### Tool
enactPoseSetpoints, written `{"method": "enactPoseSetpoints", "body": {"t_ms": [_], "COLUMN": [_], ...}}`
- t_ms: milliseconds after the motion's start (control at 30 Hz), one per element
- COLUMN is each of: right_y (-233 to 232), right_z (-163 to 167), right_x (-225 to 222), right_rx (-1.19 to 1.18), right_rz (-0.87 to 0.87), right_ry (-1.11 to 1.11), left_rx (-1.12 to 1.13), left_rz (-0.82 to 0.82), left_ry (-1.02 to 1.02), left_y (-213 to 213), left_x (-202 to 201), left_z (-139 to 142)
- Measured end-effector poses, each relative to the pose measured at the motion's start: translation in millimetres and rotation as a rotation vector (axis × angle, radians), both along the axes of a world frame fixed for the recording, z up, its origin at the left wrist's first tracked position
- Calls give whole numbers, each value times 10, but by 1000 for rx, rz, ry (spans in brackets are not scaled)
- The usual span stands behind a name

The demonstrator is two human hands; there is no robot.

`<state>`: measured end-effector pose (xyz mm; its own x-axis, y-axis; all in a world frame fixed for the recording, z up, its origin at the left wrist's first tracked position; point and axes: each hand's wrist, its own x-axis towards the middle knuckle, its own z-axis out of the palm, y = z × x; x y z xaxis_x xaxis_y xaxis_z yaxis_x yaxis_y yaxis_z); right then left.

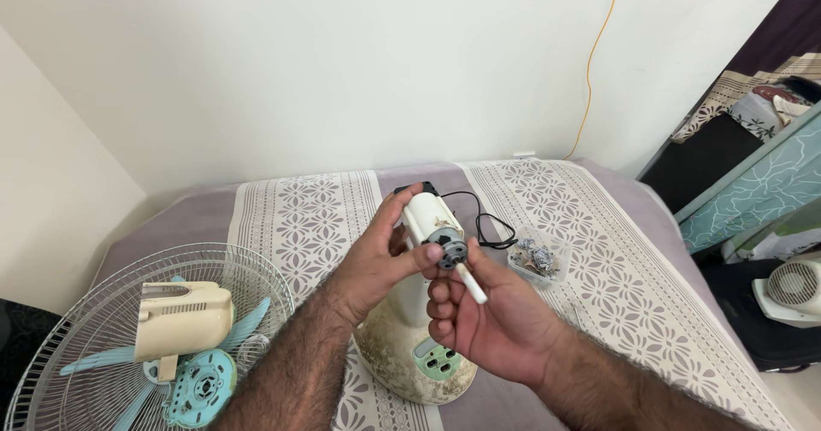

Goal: The person repairs a pedestal fan on a bed, using a screwdriver to unscrew and remove the fan's motor housing and handle components, disconnecting wires, and handling small screws and parts. They then fit the blade assembly and front housing back onto the motor and tighten screws to reattach them.

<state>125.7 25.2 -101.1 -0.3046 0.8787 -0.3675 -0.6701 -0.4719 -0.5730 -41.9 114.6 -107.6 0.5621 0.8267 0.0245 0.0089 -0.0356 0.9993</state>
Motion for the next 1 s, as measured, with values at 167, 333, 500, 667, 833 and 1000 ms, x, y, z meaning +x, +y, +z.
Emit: {"method": "enactPoseSetpoints", "body": {"t_ms": [167,333,500,667,833,1000], "right_y": [1,-51,-38,62,122,147], "right_z": [83,271,361,317,235,146], "right_x": [8,1,-29,-16,45,95], "right_rx": [-137,-100,-136,-153,-238,-238], "right_rz": [-107,-167,-180,-221,-244,-203], "right_ry": [-304,-511,-594,-528,-457,-412], "left_rx": [-18,-7,-1,-50,-61,-71], "left_rz": [63,80,75,50,60,48], "left_ry": [59,75,107,62,58,-11], "left_y": [-13,-35,-6,2,7,13], "left_x": [23,13,13,-6,-9,-1], "left_z": [16,32,41,27,1,-22]}}
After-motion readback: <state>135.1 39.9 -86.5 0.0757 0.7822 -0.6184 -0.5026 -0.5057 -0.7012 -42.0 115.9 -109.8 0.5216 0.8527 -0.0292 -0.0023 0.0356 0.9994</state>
